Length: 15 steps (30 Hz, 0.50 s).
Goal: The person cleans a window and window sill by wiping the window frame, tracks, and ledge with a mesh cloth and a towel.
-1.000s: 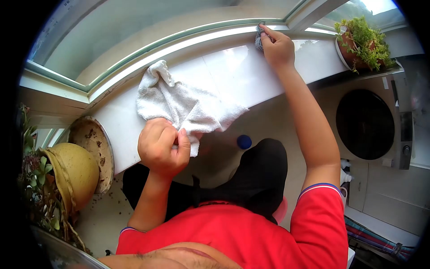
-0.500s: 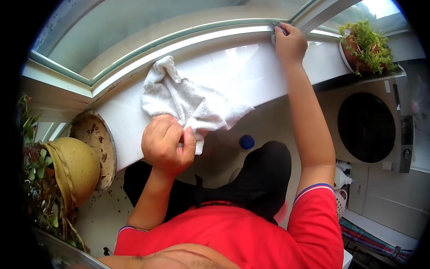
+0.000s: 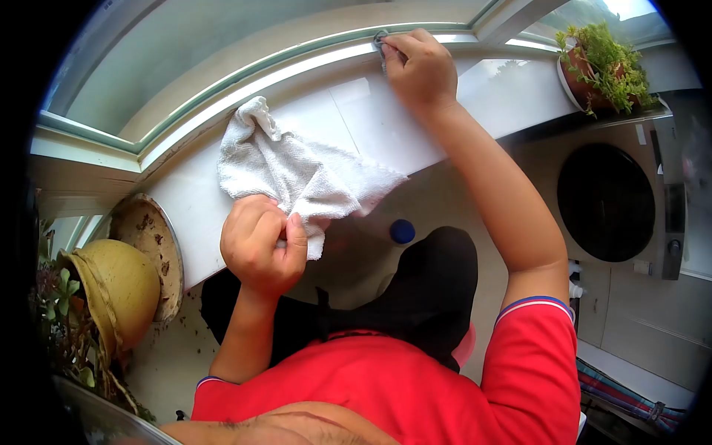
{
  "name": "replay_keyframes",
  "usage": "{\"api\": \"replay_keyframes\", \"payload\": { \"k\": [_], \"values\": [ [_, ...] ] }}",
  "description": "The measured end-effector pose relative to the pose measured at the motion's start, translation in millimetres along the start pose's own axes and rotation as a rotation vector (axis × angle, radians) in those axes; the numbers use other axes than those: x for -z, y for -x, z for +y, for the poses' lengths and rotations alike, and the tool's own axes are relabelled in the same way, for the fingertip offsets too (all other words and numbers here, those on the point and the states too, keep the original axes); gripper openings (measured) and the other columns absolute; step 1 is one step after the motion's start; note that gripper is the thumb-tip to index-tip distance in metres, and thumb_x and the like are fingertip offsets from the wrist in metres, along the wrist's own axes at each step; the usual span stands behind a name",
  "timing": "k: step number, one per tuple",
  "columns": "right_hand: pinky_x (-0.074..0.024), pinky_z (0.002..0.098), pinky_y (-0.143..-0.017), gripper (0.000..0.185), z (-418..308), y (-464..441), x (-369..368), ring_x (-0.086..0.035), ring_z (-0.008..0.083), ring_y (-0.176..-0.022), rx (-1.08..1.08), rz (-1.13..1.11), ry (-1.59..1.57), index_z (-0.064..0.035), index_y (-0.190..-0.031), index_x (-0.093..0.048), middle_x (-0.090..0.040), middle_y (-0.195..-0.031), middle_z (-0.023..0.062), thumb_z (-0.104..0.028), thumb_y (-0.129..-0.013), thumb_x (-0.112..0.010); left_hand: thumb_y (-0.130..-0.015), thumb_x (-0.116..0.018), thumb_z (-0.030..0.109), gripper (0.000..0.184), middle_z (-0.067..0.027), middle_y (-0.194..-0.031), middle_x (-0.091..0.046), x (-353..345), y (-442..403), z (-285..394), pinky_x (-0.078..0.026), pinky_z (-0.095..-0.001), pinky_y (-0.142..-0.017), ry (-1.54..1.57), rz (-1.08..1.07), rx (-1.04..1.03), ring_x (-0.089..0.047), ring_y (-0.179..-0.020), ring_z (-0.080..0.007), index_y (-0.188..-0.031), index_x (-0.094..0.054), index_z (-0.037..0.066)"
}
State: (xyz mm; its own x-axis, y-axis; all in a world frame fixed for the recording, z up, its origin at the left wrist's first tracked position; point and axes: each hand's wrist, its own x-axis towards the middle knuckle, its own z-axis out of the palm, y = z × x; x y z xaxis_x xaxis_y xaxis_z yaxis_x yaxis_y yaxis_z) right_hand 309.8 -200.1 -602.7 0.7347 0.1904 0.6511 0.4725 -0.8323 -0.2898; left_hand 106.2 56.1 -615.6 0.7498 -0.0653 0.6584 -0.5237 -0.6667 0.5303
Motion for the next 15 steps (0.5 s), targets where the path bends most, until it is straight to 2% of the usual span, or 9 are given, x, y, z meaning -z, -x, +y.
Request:
{"api": "replay_keyframes", "payload": {
  "k": [3,7,9,10,15],
  "values": [
    [-0.0557,0.0380,-0.078,0.016,43,0,10,-0.070,0.0290,-0.084,-0.095,0.056,0.040,-0.0096,-0.100,-0.079,-0.073,-0.095,0.0084,-0.020,-0.092,-0.071,-0.072,-0.070,0.002,0.020,-0.0122,-0.072,-0.057,1,0,0,-0.049,-0.0424,-0.064,-0.004,0.002,0.000,-0.062,-0.072,-0.0343,-0.067,-0.052,0.005],
    [-0.0555,0.0379,-0.081,0.016,73,1,18,-0.071,0.0298,-0.088,-0.117,0.114,0.135,-0.0098,-0.101,-0.079,-0.074,-0.097,0.0097,-0.021,-0.093,-0.070,-0.072,-0.071,0.003,0.019,-0.0119,-0.074,-0.058,1,2,-2,-0.049,-0.0424,-0.063,-0.005,-0.008,-0.017,-0.062,-0.073,-0.0338,-0.068,-0.053,0.005],
    [-0.0554,0.0380,-0.083,0.017,68,-2,19,-0.071,0.0302,-0.090,-0.157,0.098,0.143,-0.0101,-0.101,-0.080,-0.074,-0.098,0.0103,-0.021,-0.093,-0.069,-0.072,-0.071,0.004,0.019,-0.0116,-0.074,-0.058,1,0,-2,-0.049,-0.0422,-0.063,-0.016,0.007,-0.025,-0.061,-0.073,-0.0335,-0.068,-0.053,0.005],
    [-0.0558,0.0376,-0.080,0.016,64,-1,16,-0.071,0.0297,-0.086,-0.153,0.107,0.136,-0.0090,-0.099,-0.080,-0.074,-0.095,0.0101,-0.020,-0.092,-0.070,-0.073,-0.071,0.005,0.019,-0.0115,-0.074,-0.058,2,1,-1,-0.049,-0.0420,-0.063,-0.018,0.014,-0.026,-0.061,-0.073,-0.0334,-0.068,-0.053,0.005],
    [-0.0567,0.0385,-0.071,0.015,-30,5,-20,-0.071,0.0297,-0.077,0.057,0.109,-0.077,-0.0066,-0.091,-0.079,-0.072,-0.086,0.0096,-0.020,-0.088,-0.072,-0.073,-0.072,0.006,0.021,-0.0112,-0.074,-0.059,-1,1,-2,-0.049,-0.0420,-0.064,-0.038,0.009,-0.033,-0.062,-0.073,-0.0331,-0.067,-0.052,0.006]
  ]
}}
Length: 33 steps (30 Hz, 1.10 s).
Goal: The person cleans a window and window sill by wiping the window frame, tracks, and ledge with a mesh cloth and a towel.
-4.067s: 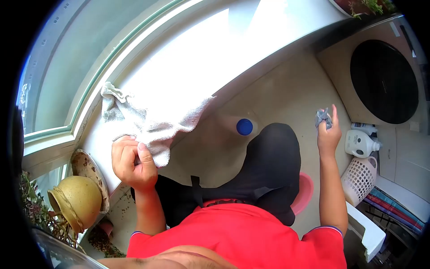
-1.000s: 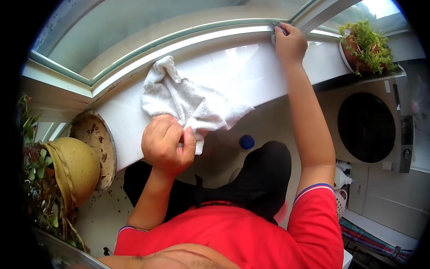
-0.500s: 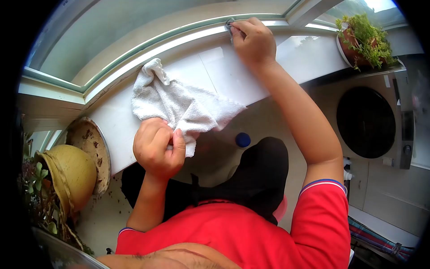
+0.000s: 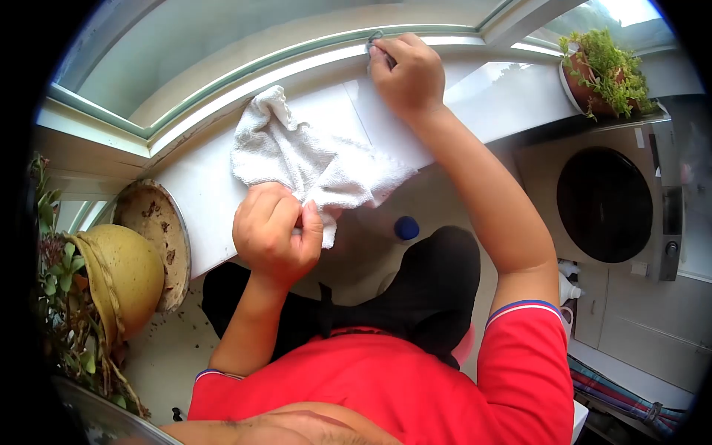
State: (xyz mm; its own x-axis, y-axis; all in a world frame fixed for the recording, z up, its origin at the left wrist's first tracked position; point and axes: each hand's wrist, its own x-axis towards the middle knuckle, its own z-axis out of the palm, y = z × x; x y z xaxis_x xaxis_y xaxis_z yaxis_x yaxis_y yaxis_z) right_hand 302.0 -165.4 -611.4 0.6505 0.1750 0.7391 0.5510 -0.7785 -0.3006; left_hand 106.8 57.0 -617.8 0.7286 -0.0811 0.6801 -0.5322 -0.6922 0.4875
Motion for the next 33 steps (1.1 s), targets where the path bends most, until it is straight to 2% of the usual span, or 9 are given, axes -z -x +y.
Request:
{"api": "replay_keyframes", "payload": {
  "k": [5,8,14,16,20,22,25,28,33],
  "values": [
    [-0.0573,0.0409,-0.069,0.018,-49,1,-16,-0.071,0.0307,-0.077,0.100,-0.047,0.023,-0.0087,-0.092,-0.078,-0.071,-0.087,0.0097,-0.025,-0.087,-0.072,-0.073,-0.071,0.004,0.022,-0.0114,-0.073,-0.059,0,1,3,-0.049,-0.0421,-0.064,-0.018,-0.007,0.012,-0.062,-0.072,-0.0330,-0.066,-0.050,0.006],
    [-0.0586,0.0404,-0.073,0.029,-84,13,-2,-0.072,0.0299,-0.085,0.103,-0.271,-0.013,-0.0104,-0.110,-0.076,-0.071,-0.095,0.0092,-0.026,-0.086,-0.073,-0.073,-0.070,0.003,0.023,-0.0114,-0.071,-0.058,0,0,5,-0.048,-0.0416,-0.063,-0.017,-0.001,0.007,-0.062,-0.071,-0.0328,-0.065,-0.050,0.006],
    [-0.0590,0.0391,-0.077,0.036,-66,15,16,-0.071,0.0271,-0.090,0.261,-0.277,-0.001,-0.0127,-0.117,-0.075,-0.072,-0.105,0.0051,-0.015,-0.081,-0.073,-0.073,-0.071,0.002,0.024,-0.0111,-0.070,-0.057,-1,1,4,-0.048,-0.0411,-0.062,-0.012,0.011,-0.011,-0.061,-0.070,-0.0324,-0.064,-0.049,0.006],
    [-0.0591,0.0391,-0.077,0.035,-30,17,24,-0.071,0.0285,-0.089,0.237,-0.255,0.088,-0.0142,-0.114,-0.074,-0.073,-0.103,0.0038,-0.008,-0.080,-0.070,-0.072,-0.070,0.002,0.024,-0.0110,-0.069,-0.057,0,1,4,-0.048,-0.0410,-0.062,-0.004,0.005,-0.003,-0.061,-0.070,-0.0324,-0.064,-0.048,0.006],
    [-0.0573,0.0429,-0.078,0.028,31,2,42,-0.071,0.0316,-0.089,0.053,-0.176,0.263,-0.0149,-0.108,-0.069,-0.073,-0.104,0.0060,-0.009,-0.081,-0.065,-0.072,-0.070,0.002,0.024,-0.0108,-0.069,-0.056,-2,0,3,-0.048,-0.0408,-0.062,-0.020,0.021,-0.018,-0.061,-0.070,-0.0323,-0.064,-0.048,0.006],
    [-0.0570,0.0451,-0.080,0.020,41,-1,46,-0.071,0.0328,-0.093,0.076,-0.239,0.236,-0.0121,-0.107,-0.070,-0.073,-0.106,0.0078,-0.016,-0.089,-0.064,-0.071,-0.070,0.002,0.024,-0.0108,-0.069,-0.056,-3,1,3,-0.048,-0.0408,-0.062,-0.037,0.019,-0.023,-0.061,-0.070,-0.0324,-0.064,-0.048,0.007],
    [-0.0536,0.0434,-0.072,0.009,16,-11,43,-0.067,0.0323,-0.079,0.232,-0.131,0.264,-0.0090,-0.083,-0.068,-0.065,-0.080,0.0106,-0.010,-0.076,-0.073,-0.071,-0.070,0.003,0.023,-0.0111,-0.070,-0.057,-2,1,3,-0.048,-0.0410,-0.062,-0.044,-0.023,-0.013,-0.061,-0.071,-0.0326,-0.064,-0.049,0.006],
    [-0.0524,0.0453,-0.069,0.010,19,-18,37,-0.066,0.0314,-0.076,0.376,-0.135,0.302,-0.0100,-0.081,-0.064,-0.064,-0.077,0.0103,-0.009,-0.074,-0.071,-0.071,-0.070,0.004,0.022,-0.0113,-0.071,-0.058,-5,0,2,-0.048,-0.0404,-0.062,-0.084,0.004,-0.031,-0.061,-0.071,-0.0324,-0.065,-0.050,0.006],
    [-0.0535,0.0433,-0.067,0.014,-10,-16,13,-0.065,0.0304,-0.075,0.396,-0.171,0.220,-0.0100,-0.075,-0.054,-0.059,-0.075,0.0097,-0.009,-0.073,-0.068,-0.073,-0.070,0.003,0.019,-0.0107,-0.071,-0.057,-6,-1,2,-0.051,-0.0400,-0.064,-0.064,-0.047,-0.019,-0.061,-0.070,-0.0321,-0.065,-0.053,0.006]
  ]
}}
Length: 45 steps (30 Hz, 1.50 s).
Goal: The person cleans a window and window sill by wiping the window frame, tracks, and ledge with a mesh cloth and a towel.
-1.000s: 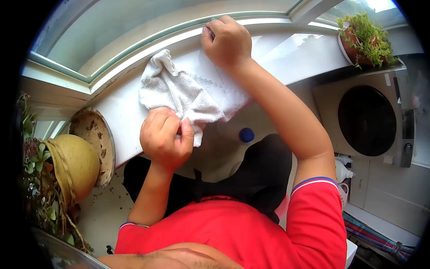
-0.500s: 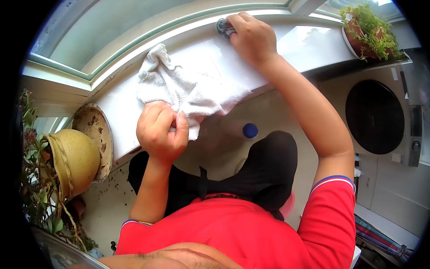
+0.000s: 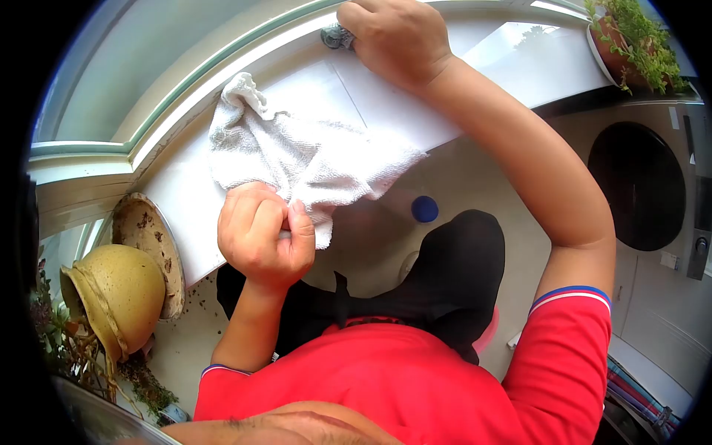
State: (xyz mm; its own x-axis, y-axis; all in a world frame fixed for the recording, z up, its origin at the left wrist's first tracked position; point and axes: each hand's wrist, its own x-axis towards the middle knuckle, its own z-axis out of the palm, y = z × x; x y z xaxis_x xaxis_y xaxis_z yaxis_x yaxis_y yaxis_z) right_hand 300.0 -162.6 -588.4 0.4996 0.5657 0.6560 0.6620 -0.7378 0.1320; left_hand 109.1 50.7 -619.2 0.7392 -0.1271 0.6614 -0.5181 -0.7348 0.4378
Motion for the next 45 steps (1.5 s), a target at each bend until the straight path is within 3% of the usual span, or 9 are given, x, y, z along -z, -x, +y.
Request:
{"api": "replay_keyframes", "payload": {
  "k": [7,17,23,27,30,40,43,45],
  "values": [
    [-0.0520,0.0470,-0.067,0.013,52,28,10,-0.065,0.0365,-0.073,-0.143,-0.022,0.025,-0.0074,-0.075,-0.056,-0.061,-0.074,0.0133,-0.009,-0.075,-0.069,-0.075,-0.070,0.001,0.020,-0.0106,-0.069,-0.055,3,0,1,-0.052,-0.0410,-0.067,0.066,-0.016,0.034,-0.061,-0.071,-0.0331,-0.065,-0.053,0.005],
    [-0.0525,0.0465,-0.068,0.013,29,18,6,-0.066,0.0350,-0.073,-0.067,0.024,-0.037,-0.0078,-0.075,-0.057,-0.062,-0.074,0.0128,-0.009,-0.075,-0.070,-0.075,-0.068,-0.001,0.020,-0.0114,-0.069,-0.054,0,-1,6,-0.051,-0.0412,-0.067,0.014,-0.041,0.043,-0.061,-0.072,-0.0334,-0.066,-0.051,0.005],
    [-0.0520,0.0496,-0.067,0.013,84,45,18,-0.066,0.0391,-0.072,-0.285,-0.008,0.135,-0.0063,-0.075,-0.059,-0.063,-0.072,0.0161,-0.009,-0.076,-0.071,-0.075,-0.069,0.000,0.022,-0.0111,-0.069,-0.053,5,1,2,-0.050,-0.0409,-0.065,0.057,-0.045,0.043,-0.061,-0.071,-0.0333,-0.065,-0.050,0.005],
    [-0.0533,0.0471,-0.065,0.013,46,25,14,-0.066,0.0356,-0.068,-0.124,0.035,-0.015,-0.0067,-0.075,-0.059,-0.063,-0.072,0.0134,-0.009,-0.076,-0.072,-0.073,-0.069,0.002,0.023,-0.0116,-0.068,-0.053,3,-4,6,-0.048,-0.0403,-0.063,-0.009,-0.074,0.049,-0.059,-0.069,-0.0330,-0.065,-0.048,0.006],
    [-0.0546,0.0430,-0.063,0.015,29,21,5,-0.067,0.0313,-0.069,-0.118,0.011,0.051,-0.0093,-0.073,-0.058,-0.063,-0.071,0.0115,-0.012,-0.079,-0.071,-0.075,-0.069,0.002,0.022,-0.0112,-0.069,-0.054,1,-2,5,-0.050,-0.0415,-0.065,-0.007,-0.055,0.026,-0.058,-0.068,-0.0328,-0.065,-0.050,0.005],
    [-0.0531,0.0465,-0.065,0.015,72,42,9,-0.066,0.0354,-0.069,-0.182,0.001,0.079,-0.0059,-0.075,-0.059,-0.063,-0.072,0.0148,-0.011,-0.075,-0.073,-0.073,-0.069,0.001,0.024,-0.0111,-0.066,-0.051,1,0,3,-0.049,-0.0400,-0.063,0.019,-0.024,0.011,-0.058,-0.068,-0.0332,-0.064,-0.047,0.006],
    [-0.0537,0.0448,-0.064,0.015,31,19,4,-0.066,0.0345,-0.068,-0.036,0.031,-0.025,-0.0075,-0.072,-0.059,-0.063,-0.070,0.0122,-0.011,-0.075,-0.073,-0.072,-0.069,0.001,0.025,-0.0116,-0.067,-0.051,2,-6,8,-0.047,-0.0397,-0.062,-0.010,-0.064,0.044,-0.057,-0.068,-0.0332,-0.063,-0.046,0.006],
    [-0.0539,0.0447,-0.064,0.014,31,20,0,-0.066,0.0346,-0.068,-0.054,0.052,-0.034,-0.0078,-0.074,-0.059,-0.063,-0.070,0.0118,-0.011,-0.076,-0.073,-0.074,-0.069,0.000,0.023,-0.0116,-0.068,-0.053,0,0,5,-0.050,-0.0398,-0.065,0.010,-0.028,0.017,-0.059,-0.069,-0.0328,-0.064,-0.048,0.006]
  ]
}}
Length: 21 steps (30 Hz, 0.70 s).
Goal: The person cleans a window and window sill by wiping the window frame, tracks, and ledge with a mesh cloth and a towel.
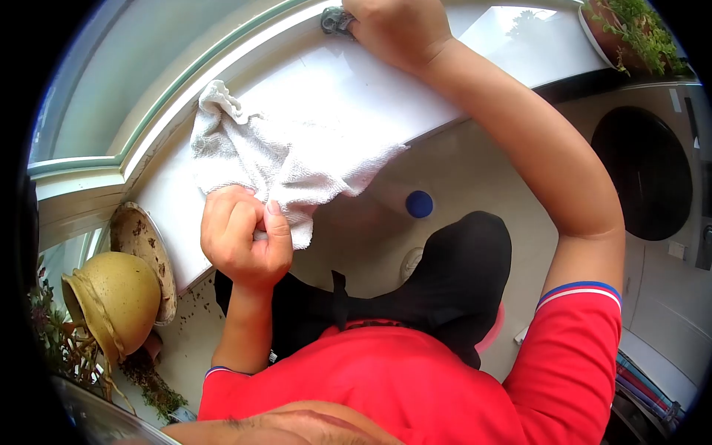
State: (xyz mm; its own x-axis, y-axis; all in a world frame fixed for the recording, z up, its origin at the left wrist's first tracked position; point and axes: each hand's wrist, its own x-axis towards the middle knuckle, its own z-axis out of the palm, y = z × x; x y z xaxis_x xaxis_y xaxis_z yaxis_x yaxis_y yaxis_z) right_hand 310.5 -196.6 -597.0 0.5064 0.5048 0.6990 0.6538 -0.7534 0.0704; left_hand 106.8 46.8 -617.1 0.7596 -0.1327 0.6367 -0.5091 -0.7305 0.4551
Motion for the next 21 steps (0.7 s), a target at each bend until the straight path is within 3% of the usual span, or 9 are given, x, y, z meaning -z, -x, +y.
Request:
{"api": "replay_keyframes", "payload": {
  "k": [7,10,13,16,21],
  "values": [
    [-0.0530,0.0482,-0.064,0.015,50,25,9,-0.066,0.0377,-0.068,-0.157,-0.052,0.132,-0.0062,-0.074,-0.060,-0.064,-0.070,0.0160,-0.012,-0.075,-0.073,-0.075,-0.069,0.001,0.022,-0.0108,-0.068,-0.053,4,2,-4,-0.051,-0.0407,-0.067,0.041,-0.015,0.003,-0.059,-0.069,-0.0329,-0.065,-0.050,0.006],
    [-0.0532,0.0478,-0.063,0.017,40,23,6,-0.067,0.0372,-0.067,-0.182,-0.060,0.097,-0.0058,-0.072,-0.060,-0.064,-0.069,0.0165,-0.012,-0.073,-0.075,-0.074,-0.069,0.001,0.023,-0.0108,-0.067,-0.052,4,-3,1,-0.051,-0.0410,-0.066,-0.011,-0.064,0.034,-0.057,-0.067,-0.0327,-0.064,-0.048,0.006],
    [-0.0543,0.0464,-0.062,0.017,-10,-1,-5,-0.067,0.0342,-0.065,-0.027,-0.008,-0.003,-0.0090,-0.072,-0.059,-0.063,-0.069,0.0130,-0.014,-0.075,-0.075,-0.074,-0.069,0.002,0.024,-0.0107,-0.067,-0.051,0,-5,-1,-0.051,-0.0411,-0.065,0.002,-0.032,-0.004,-0.056,-0.066,-0.0328,-0.064,-0.048,0.006],
    [-0.0545,0.0463,-0.063,0.016,-8,-1,0,-0.066,0.0348,-0.065,0.011,-0.027,0.008,-0.0086,-0.073,-0.059,-0.063,-0.069,0.0133,-0.015,-0.076,-0.073,-0.074,-0.069,0.002,0.024,-0.0107,-0.067,-0.051,1,3,-1,-0.050,-0.0409,-0.065,0.030,-0.018,0.005,-0.058,-0.068,-0.0335,-0.064,-0.048,0.006],
    [-0.0543,0.0473,-0.065,0.016,38,17,11,-0.067,0.0362,-0.068,-0.187,-0.061,0.102,-0.0050,-0.069,-0.060,-0.064,-0.069,0.0162,-0.011,-0.074,-0.073,-0.073,-0.069,0.001,0.023,-0.0110,-0.067,-0.052,4,0,-3,-0.050,-0.0416,-0.064,0.059,-0.019,0.026,-0.060,-0.069,-0.0340,-0.064,-0.048,0.006]
  ]
}}
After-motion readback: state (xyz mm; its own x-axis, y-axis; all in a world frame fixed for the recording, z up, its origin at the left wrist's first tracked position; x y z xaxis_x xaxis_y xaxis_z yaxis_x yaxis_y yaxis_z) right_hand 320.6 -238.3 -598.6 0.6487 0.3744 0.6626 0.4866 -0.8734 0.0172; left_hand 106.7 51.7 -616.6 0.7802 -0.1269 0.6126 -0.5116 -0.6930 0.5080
